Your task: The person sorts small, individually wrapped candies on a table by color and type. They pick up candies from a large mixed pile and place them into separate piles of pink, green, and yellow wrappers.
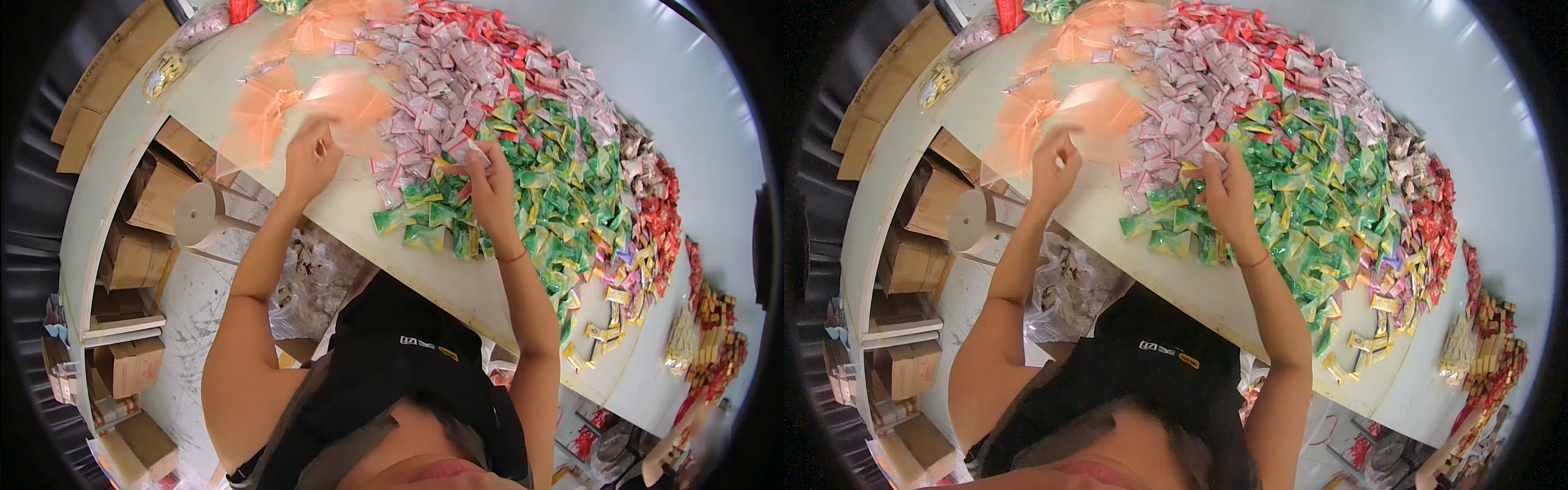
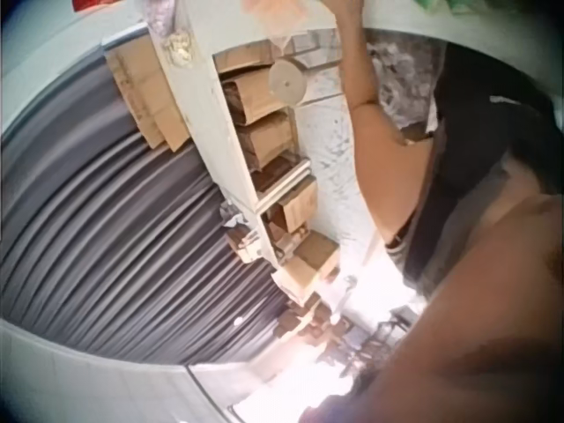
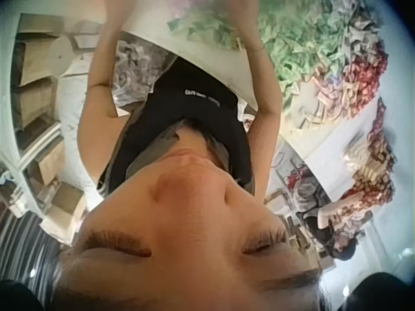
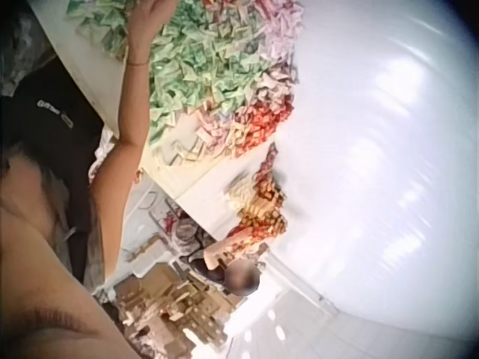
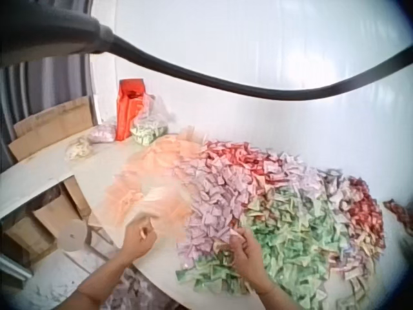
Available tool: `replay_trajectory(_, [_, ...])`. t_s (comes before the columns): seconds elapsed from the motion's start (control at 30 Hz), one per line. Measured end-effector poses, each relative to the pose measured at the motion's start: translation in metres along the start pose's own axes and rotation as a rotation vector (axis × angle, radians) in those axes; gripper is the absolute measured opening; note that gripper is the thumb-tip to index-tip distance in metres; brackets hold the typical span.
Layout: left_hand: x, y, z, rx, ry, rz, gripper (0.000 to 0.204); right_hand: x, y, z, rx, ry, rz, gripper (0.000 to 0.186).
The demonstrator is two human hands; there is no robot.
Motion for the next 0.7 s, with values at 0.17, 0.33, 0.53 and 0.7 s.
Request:
replay_trajectory(0.17, [-0.015,-0.007,0.047,-0.219,0.213,-0.062,0.018,0.003,0.035,0.015,0.082,0.032,-0.054,0.008])
replay_trajectory(0.33, [0.021,-0.008,0.04,-0.442,0.183,-0.506,0.038,-0.004,0.073,-0.01,0.137,0.042,0.011,0.016])
replay_trajectory(0.53, [-0.001,-0.025,0.054,-0.182,0.134,-0.255,0.011,0.008,0.128,-0.121,0.215,0.19,0.12,0.015])
replay_trajectory(0.7, [-0.036,-0.035,0.075,0.026,0.506,0.205,0.01,0.045,0.154,-0.208,0.026,0.182,0.833,0.025])
Point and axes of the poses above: each hand's wrist, its own z-axis away from the middle knuckle, its own y-axis out of the back of the hand, x = y × z, the point moved 3 cm from there along -z, towards the middle knuckle, and after that the axes turned 1 degree about -y, right-handed, at the moved point
